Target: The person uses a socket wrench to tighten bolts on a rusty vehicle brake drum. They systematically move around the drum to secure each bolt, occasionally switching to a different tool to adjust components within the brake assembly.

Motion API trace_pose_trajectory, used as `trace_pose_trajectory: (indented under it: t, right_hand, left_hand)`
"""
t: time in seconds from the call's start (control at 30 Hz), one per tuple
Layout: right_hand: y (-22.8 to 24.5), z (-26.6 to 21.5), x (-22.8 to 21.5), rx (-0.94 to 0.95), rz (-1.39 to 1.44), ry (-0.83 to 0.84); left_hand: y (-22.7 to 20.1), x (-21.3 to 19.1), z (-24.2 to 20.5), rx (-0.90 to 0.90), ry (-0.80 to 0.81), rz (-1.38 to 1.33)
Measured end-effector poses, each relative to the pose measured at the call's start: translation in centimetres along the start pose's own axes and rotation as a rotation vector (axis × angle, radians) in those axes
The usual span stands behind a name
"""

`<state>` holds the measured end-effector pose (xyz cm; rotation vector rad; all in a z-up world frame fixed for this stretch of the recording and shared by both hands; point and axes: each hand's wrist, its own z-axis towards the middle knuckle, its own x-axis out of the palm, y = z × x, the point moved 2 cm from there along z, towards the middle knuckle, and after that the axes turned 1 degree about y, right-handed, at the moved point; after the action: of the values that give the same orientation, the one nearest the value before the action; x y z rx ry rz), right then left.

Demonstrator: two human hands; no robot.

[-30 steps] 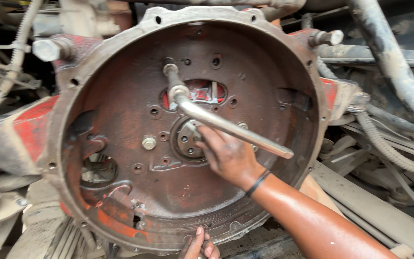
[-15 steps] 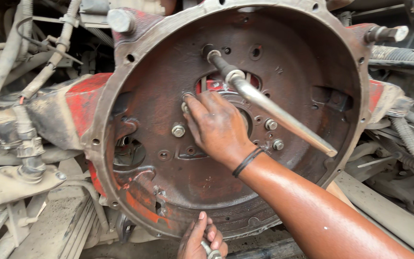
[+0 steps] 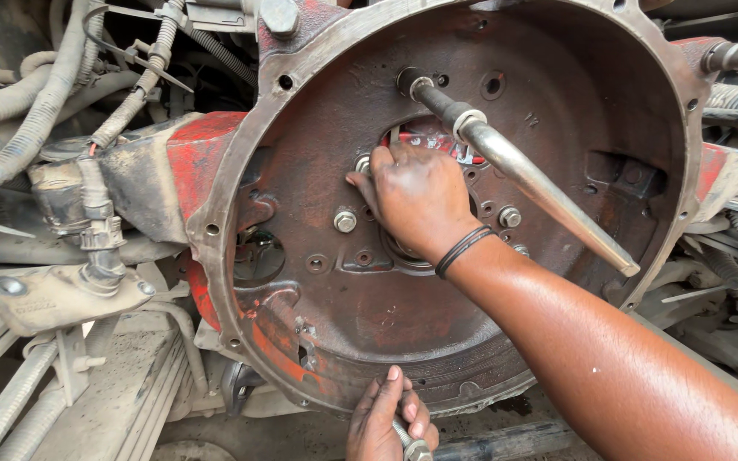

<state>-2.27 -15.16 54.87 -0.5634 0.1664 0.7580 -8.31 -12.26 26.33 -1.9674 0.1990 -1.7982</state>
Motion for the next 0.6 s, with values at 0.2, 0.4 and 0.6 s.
trace_pose_trajectory:
  t: [0.2, 0.4, 0.6]
  right_hand:
    - [1.2, 0.0, -2.1, 0.071, -0.045, -0.049]
    - [1.7, 0.5, -1.8, 0.071, -0.134, 0.069]
    - [1.7, 0.8, -1.6, 0.089, -0.123, -0.100]
  left_hand:
    - [-0.6, 0.3, -1.1, 0.021, -0.051, 0.037]
    - [-0.9, 1.2, -1.7, 0.067, -0.068, 0.028]
    - [-0.8, 1.9, -2.4, 0.068, -0.122, 0.050]
